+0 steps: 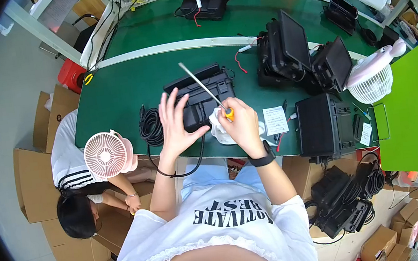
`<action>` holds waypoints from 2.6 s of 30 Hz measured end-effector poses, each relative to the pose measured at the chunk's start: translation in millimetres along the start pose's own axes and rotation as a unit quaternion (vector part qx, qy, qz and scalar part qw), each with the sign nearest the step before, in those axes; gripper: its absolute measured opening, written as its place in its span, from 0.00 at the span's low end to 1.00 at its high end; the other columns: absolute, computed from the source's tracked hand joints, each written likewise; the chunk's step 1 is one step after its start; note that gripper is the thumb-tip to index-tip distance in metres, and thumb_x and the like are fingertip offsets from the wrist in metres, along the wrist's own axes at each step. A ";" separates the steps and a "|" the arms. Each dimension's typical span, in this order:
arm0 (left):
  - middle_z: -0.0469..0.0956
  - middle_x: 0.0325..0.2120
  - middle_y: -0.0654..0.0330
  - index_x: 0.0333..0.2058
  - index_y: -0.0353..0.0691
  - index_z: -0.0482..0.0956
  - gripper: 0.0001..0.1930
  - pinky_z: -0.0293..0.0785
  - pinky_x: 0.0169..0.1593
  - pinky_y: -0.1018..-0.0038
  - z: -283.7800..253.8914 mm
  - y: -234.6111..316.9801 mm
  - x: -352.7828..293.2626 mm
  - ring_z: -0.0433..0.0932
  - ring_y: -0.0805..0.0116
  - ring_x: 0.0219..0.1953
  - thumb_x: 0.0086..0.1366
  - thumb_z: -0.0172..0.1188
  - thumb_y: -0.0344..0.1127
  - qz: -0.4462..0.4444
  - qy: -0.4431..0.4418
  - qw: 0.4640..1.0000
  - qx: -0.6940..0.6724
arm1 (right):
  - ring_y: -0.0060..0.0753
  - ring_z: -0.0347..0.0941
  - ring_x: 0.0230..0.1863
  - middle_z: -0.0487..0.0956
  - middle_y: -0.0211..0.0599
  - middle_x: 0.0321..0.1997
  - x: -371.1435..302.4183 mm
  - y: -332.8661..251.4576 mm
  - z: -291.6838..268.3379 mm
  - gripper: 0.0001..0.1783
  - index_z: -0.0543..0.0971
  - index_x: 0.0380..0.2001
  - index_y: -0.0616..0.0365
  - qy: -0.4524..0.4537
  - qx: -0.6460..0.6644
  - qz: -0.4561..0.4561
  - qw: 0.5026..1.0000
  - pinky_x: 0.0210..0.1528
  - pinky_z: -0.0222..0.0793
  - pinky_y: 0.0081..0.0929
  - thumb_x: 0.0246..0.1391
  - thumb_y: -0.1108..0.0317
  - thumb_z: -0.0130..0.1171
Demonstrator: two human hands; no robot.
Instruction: Assembling and inspecting electronic monitoring units at a workshop station.
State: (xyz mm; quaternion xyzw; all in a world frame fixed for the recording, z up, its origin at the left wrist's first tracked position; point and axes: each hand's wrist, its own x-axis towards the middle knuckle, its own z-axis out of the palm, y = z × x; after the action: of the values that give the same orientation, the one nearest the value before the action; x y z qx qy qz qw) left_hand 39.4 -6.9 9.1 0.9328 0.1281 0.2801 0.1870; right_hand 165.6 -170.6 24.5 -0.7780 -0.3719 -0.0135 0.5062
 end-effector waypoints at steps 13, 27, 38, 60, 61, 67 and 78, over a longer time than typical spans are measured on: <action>0.57 0.66 0.52 0.61 0.45 0.68 0.47 0.55 0.68 0.47 10.5 -15.8 -0.7 0.52 0.41 0.69 0.40 0.78 0.48 -0.022 -0.016 0.993 -0.114 | 0.34 0.78 0.38 0.80 0.25 0.30 -1.5 -29.5 29.0 0.13 0.74 0.34 0.53 -0.048 -0.173 -0.055 0.982 0.33 0.73 0.35 0.46 0.71 0.67; 0.60 0.63 0.54 0.58 0.45 0.69 0.48 0.60 0.66 0.49 11.5 -17.4 3.4 0.53 0.40 0.68 0.33 0.79 0.39 -0.029 0.006 0.985 -0.168 | 0.46 0.77 0.31 0.79 0.38 0.27 -6.6 -25.3 28.0 0.15 0.68 0.25 0.59 -0.034 -0.123 -0.055 0.990 0.31 0.71 0.37 0.41 0.83 0.64; 0.65 0.60 0.56 0.56 0.44 0.72 0.46 0.64 0.64 0.51 9.3 -20.1 5.6 0.57 0.44 0.68 0.32 0.79 0.39 -0.026 0.012 0.985 -0.170 | 0.45 0.75 0.34 0.76 0.36 0.27 -4.7 -27.2 27.7 0.17 0.70 0.31 0.56 -0.106 -0.161 -0.072 0.978 0.34 0.70 0.41 0.37 0.82 0.64; 0.57 0.62 0.48 0.59 0.39 0.66 0.45 0.61 0.66 0.49 11.8 -21.7 6.7 0.53 0.37 0.67 0.39 0.75 0.35 0.001 -0.007 0.991 -0.137 | 0.47 0.77 0.27 0.76 0.38 0.22 -9.5 -28.4 45.4 0.13 0.70 0.25 0.56 -0.008 -0.088 0.026 0.996 0.28 0.71 0.36 0.44 0.75 0.68; 0.57 0.63 0.48 0.60 0.38 0.65 0.45 0.61 0.66 0.49 8.0 -20.5 7.5 0.52 0.37 0.68 0.40 0.74 0.35 0.004 -0.020 0.991 -0.129 | 0.48 0.77 0.27 0.76 0.38 0.23 -11.0 -25.0 44.6 0.13 0.70 0.25 0.56 -0.009 -0.085 0.028 0.996 0.28 0.71 0.36 0.44 0.75 0.67; 0.54 0.64 0.46 0.61 0.37 0.64 0.44 0.59 0.67 0.49 7.2 -23.2 5.3 0.49 0.36 0.69 0.44 0.73 0.36 0.009 -0.055 0.991 -0.121 | 0.51 0.77 0.26 0.77 0.42 0.23 -9.6 -28.7 43.8 0.12 0.70 0.26 0.57 -0.006 -0.069 0.053 0.996 0.27 0.71 0.38 0.47 0.73 0.67; 0.54 0.64 0.47 0.64 0.40 0.61 0.47 0.55 0.68 0.47 9.8 -20.8 6.9 0.49 0.36 0.68 0.44 0.72 0.35 0.004 -0.049 0.990 -0.135 | 0.48 0.76 0.27 0.76 0.37 0.23 14.7 -22.6 37.6 0.13 0.70 0.29 0.54 -0.050 -0.151 0.003 0.987 0.28 0.70 0.41 0.44 0.76 0.65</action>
State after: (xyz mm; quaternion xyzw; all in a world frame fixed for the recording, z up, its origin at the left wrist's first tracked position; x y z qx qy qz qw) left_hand 47.8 11.5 -3.9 0.9123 0.0757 0.2496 0.3158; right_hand 149.4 -127.5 29.6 -0.8463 -0.3882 -0.0286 0.3637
